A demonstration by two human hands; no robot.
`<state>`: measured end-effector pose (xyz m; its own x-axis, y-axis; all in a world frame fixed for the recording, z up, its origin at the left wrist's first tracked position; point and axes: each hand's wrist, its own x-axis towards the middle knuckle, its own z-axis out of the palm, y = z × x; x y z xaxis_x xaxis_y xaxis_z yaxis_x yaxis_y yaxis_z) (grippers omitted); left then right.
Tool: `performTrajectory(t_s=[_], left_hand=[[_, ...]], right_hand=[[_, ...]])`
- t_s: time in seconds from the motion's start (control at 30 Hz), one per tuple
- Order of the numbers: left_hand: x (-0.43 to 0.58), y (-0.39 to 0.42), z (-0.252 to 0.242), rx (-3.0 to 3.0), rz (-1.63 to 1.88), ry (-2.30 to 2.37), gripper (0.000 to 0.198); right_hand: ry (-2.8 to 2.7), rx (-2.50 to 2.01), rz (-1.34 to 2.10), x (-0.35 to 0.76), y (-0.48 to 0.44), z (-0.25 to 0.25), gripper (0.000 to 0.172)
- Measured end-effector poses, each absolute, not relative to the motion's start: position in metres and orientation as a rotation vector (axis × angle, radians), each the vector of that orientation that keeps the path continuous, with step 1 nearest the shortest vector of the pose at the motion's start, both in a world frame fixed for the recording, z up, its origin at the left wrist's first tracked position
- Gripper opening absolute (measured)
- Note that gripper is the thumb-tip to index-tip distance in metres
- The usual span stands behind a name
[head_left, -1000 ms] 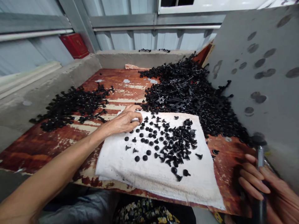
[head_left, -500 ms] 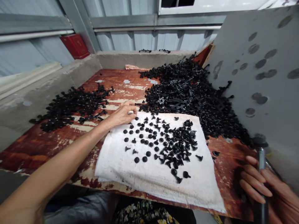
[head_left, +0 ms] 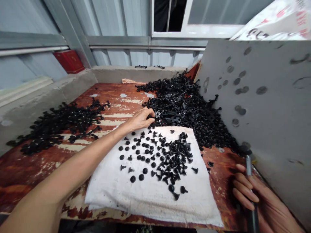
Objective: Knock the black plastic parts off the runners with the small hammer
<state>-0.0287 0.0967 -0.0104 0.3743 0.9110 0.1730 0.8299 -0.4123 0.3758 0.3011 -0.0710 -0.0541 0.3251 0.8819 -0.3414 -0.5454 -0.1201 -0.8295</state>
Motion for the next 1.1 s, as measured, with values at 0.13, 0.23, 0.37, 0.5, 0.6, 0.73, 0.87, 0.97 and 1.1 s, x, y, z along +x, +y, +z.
performTrajectory(t_s=[0.13, 0.23, 0.37, 0.5, 0.6, 0.73, 0.87, 0.97, 1.1], left_hand=[[0.010, 0.115, -0.010, 2.341, 0.530, 1.650, 0.019], [0.029, 0.123, -0.013, 2.291, 0.580, 1.677, 0.009], [0.025, 0.139, 0.003, 2.120, 0.770, 1.691, 0.013], [0.009, 0.149, 0.037, 1.802, 1.050, 1.650, 0.006], [0.006, 0.141, 0.051, 1.587, 1.132, 1.530, 0.006], [0.013, 0.123, 0.050, 1.435, 1.138, 1.354, 0.013], [0.025, 0.117, 0.053, 1.406, 1.211, 1.250, 0.026], [0.046, 0.108, 0.059, 1.438, 1.196, 1.167, 0.032], [0.102, 0.074, 0.051, 1.452, 0.918, 1.000, 0.033]], right_hand=[[-0.286, -1.093, 1.341, 0.304, -0.070, -0.055, 0.043], [-0.282, -1.072, 1.348, 0.306, -0.070, -0.055, 0.046], [-0.241, -1.079, 1.364, 0.307, -0.070, -0.054, 0.050], [-0.224, -1.065, 1.364, 0.307, -0.070, -0.053, 0.050], [-0.245, -1.035, 1.371, 0.306, -0.070, -0.051, 0.050], [-0.289, -0.973, 1.377, 0.307, -0.070, -0.051, 0.053], [-0.313, -0.908, 1.390, 0.311, -0.071, -0.055, 0.053], [-0.307, -0.852, 1.395, 0.314, -0.070, -0.056, 0.051], [-0.305, -0.856, 1.400, 0.316, -0.069, -0.056, 0.061]])
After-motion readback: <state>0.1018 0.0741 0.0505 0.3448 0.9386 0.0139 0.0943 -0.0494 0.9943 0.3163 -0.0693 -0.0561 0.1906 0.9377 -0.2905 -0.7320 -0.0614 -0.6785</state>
